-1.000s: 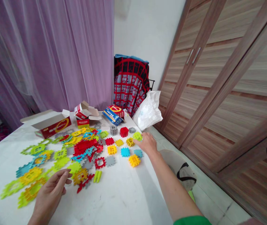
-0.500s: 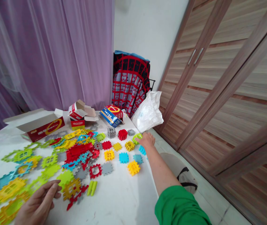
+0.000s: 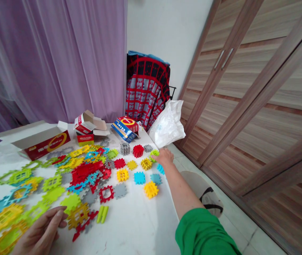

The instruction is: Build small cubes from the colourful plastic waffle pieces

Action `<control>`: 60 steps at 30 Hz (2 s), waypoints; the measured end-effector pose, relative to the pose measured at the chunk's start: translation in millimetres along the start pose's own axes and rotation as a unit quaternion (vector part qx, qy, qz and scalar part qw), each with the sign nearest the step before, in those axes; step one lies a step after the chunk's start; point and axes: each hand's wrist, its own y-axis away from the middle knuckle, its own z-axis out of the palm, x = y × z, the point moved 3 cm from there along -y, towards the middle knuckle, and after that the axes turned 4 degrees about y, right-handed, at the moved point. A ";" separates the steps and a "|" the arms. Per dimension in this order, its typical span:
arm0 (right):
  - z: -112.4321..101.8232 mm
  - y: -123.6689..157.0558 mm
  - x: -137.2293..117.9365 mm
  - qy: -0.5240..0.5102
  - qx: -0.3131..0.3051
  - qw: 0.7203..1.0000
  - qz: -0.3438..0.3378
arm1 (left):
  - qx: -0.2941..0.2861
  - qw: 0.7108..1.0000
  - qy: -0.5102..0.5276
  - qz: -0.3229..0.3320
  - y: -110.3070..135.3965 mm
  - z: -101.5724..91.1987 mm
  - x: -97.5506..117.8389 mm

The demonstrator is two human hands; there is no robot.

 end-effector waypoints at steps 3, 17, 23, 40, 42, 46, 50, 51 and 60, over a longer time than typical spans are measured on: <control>1.7 -1.3 0.6 -0.004 -0.005 1.000 -0.004 | -0.001 1.000 -0.001 0.003 0.4 -1.0 0.0; -5.2 -12.4 32.7 -0.062 -0.011 0.997 -0.048 | -0.004 1.000 0.001 -0.019 1.1 -0.3 -3.3; -5.2 0.1 23.5 -0.040 -0.013 0.997 -0.060 | -0.006 1.000 -0.003 0.010 0.1 -0.7 -1.4; -7.7 20.7 3.1 0.031 -0.027 0.996 -0.077 | -0.001 1.000 0.024 -0.008 0.6 -2.5 0.8; -7.5 20.9 2.2 0.031 -0.028 0.996 -0.077 | 0.001 1.000 0.025 -0.009 1.7 -2.6 4.2; -8.2 22.5 -0.1 0.025 -0.029 0.996 -0.076 | 0.002 1.000 0.029 -0.011 3.1 -2.0 6.3; -8.8 23.3 -0.6 0.013 -0.025 0.997 -0.073 | 0.008 0.999 0.026 -0.020 2.7 -1.6 3.5; -9.2 23.2 0.0 0.010 -0.023 0.997 -0.072 | 0.007 0.999 0.025 -0.022 2.4 -1.5 2.7; -35.8 38.7 5.5 -0.064 0.060 0.995 -0.038 | 0.003 0.999 0.033 -0.012 -1.5 -1.6 -1.5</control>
